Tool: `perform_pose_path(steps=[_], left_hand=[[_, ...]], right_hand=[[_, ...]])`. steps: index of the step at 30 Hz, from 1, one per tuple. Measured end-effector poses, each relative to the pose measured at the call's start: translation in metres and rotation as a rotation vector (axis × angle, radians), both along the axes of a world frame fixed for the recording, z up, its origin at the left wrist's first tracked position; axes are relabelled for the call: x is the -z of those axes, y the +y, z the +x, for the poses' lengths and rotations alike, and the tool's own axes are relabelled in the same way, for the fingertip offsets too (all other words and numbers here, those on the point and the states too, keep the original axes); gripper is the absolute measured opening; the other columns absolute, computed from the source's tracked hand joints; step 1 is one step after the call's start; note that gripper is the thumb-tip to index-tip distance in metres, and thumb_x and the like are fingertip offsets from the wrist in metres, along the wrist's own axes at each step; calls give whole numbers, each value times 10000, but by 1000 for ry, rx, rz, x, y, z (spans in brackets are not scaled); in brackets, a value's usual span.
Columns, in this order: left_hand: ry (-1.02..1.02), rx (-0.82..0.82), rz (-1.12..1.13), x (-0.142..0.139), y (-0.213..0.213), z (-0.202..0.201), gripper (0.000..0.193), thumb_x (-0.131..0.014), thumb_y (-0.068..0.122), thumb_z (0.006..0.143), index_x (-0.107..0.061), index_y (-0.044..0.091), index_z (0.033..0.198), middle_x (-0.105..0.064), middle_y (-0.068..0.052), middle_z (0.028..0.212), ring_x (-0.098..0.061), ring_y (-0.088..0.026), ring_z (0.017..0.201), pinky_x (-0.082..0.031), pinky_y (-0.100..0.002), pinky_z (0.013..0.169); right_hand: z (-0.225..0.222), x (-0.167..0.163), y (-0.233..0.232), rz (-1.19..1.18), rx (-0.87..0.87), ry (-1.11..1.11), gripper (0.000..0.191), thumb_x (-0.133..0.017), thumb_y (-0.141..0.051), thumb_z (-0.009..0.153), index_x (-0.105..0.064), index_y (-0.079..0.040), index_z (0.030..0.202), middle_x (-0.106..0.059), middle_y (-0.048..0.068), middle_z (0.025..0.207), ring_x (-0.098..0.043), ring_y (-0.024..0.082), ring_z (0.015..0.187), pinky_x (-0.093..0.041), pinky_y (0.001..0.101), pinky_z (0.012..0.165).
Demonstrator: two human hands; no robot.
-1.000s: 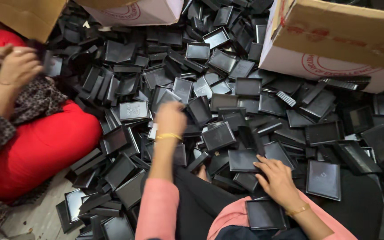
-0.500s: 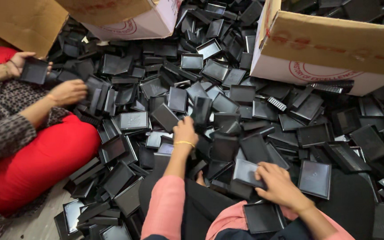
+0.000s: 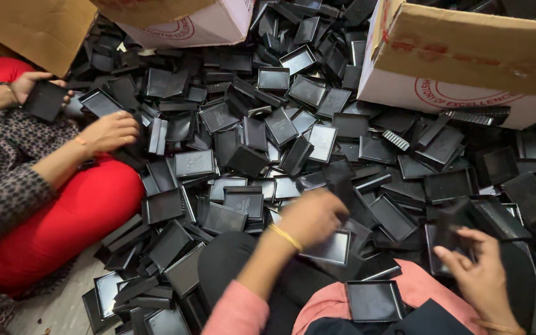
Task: The person sits on the floor and sorts small black plastic parts by hand, picking them from a large pile and placing them into cardboard boxes. The person repeatedly picks, turns, and places the parts into boxes while other people work nearby.
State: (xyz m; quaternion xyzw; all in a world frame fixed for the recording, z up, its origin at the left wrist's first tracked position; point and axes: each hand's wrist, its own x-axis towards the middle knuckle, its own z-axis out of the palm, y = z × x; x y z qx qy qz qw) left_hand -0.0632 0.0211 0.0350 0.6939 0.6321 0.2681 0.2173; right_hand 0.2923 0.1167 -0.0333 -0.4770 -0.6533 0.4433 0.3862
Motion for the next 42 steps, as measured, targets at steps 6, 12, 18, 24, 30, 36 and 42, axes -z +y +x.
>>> perform_pose_path(steps=[6,12,18,24,30,36,42], left_hand=[[745,-664,-404,-6,-1,-195,387,-665,194,889,-611,216,1271,-566,-67,1368,-500,-339,1323,-458,-676,970],[704,-626,-574,13,-15,-220,1014,-919,440,634,-414,288,1500,-475,-129,1467,-432,-392,1393,-377,-648,1059],[295,-43,-403,56,38,-135,934,-876,587,695,-469,134,1403,-488,-277,1396,-503,-468,1276,-441,-504,1066],[-355,-24,-10,42,19,-39,695,-613,393,934,-430,174,1567,-598,-220,1266,-571,-376,1180,-439,-441,1068],[-1302,-189,163,41,-17,68,501,-448,354,1043,-480,92,1470,-578,-167,1341,-537,-257,1234,-396,-355,1091],[-749,-416,284,63,-16,73,462,-461,387,1063,-595,52,1350,-598,-135,1269,-595,-259,1185,-443,-341,1056],[-853,-526,356,56,-21,58,447,-444,362,1076,-584,37,1349,-603,-118,1272,-588,-238,1139,-445,-340,1034]], right_hand=[[10,10,1,18,29,83,617,-713,29,847,-439,8,1400,-544,139,1404,-563,195,1266,-543,326,975],[4,9,3,4,-4,113,710,-692,18,815,-399,-6,1462,-536,145,1420,-536,219,1335,-493,353,1046],[16,8,11,-59,39,145,690,-671,-7,898,-382,-11,1525,-535,154,1393,-536,223,1310,-420,348,1125],[-7,-6,-6,-236,0,270,772,-694,-26,866,-353,-63,1558,-524,150,1359,-560,216,1214,-468,346,1022],[-84,-44,-58,-421,-170,298,897,-757,37,734,-356,-113,1523,-526,140,1338,-592,211,1174,-521,343,952],[-117,-68,-80,-162,-284,153,814,-822,-61,736,-434,-100,1451,-590,120,1299,-649,220,1139,-542,341,968],[-99,-80,-63,192,-20,-631,811,-887,-281,693,-543,-155,1416,-608,139,1222,-657,321,1052,-542,386,860]])
